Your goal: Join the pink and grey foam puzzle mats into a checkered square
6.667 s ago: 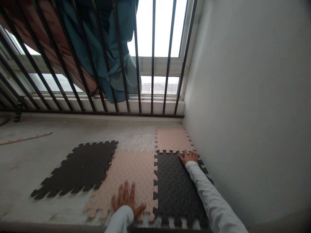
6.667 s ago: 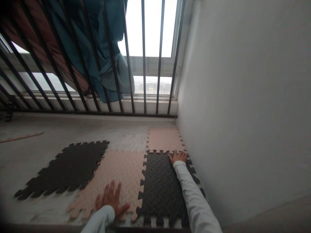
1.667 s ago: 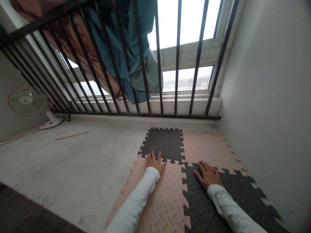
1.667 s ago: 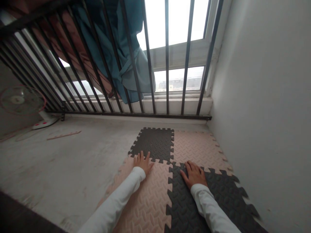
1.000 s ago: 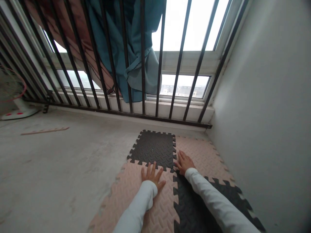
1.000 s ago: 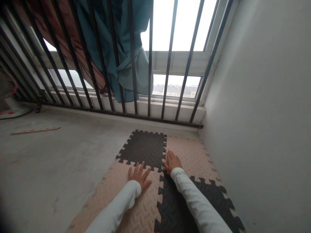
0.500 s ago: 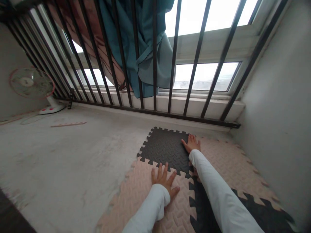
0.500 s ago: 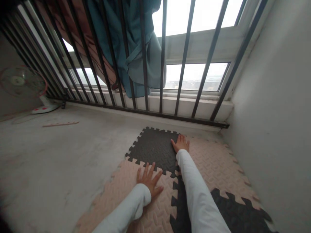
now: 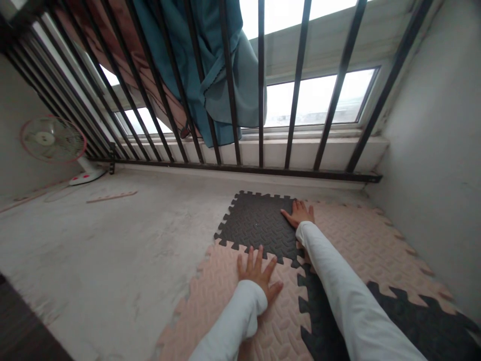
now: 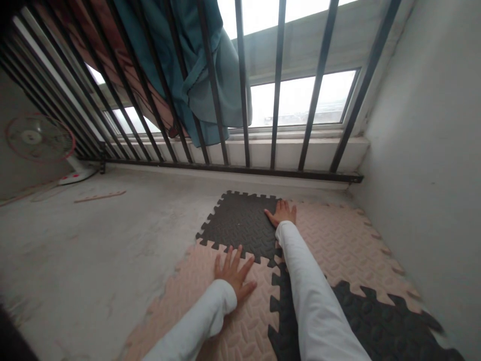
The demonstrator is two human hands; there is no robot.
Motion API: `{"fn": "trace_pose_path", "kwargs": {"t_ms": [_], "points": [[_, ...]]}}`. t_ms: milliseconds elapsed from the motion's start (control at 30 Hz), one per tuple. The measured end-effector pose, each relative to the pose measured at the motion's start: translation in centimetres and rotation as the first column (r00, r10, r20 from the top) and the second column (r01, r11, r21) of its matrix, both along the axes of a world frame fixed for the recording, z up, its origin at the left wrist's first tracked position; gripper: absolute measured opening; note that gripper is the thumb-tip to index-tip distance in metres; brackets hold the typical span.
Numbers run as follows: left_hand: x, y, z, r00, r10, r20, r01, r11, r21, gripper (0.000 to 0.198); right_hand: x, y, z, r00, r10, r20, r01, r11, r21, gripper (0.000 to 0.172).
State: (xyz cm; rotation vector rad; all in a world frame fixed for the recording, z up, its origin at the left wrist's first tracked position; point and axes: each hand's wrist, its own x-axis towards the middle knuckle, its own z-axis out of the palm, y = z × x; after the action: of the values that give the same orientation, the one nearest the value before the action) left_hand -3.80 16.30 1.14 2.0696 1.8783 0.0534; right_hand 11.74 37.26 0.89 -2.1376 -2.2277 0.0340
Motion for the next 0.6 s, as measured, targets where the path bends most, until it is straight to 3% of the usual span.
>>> {"fn": "trace_pose_path", "kwargs": {"t_ms": [600], "points": [[0.12,-0.21,-0.5,0.998,0.013,0.058,-0.015,0.999,0.035,0.061,-0.32,0.22,-0.33,0.999,-0.036,0.017,0.036,0.999,0.011,0.079]]}}
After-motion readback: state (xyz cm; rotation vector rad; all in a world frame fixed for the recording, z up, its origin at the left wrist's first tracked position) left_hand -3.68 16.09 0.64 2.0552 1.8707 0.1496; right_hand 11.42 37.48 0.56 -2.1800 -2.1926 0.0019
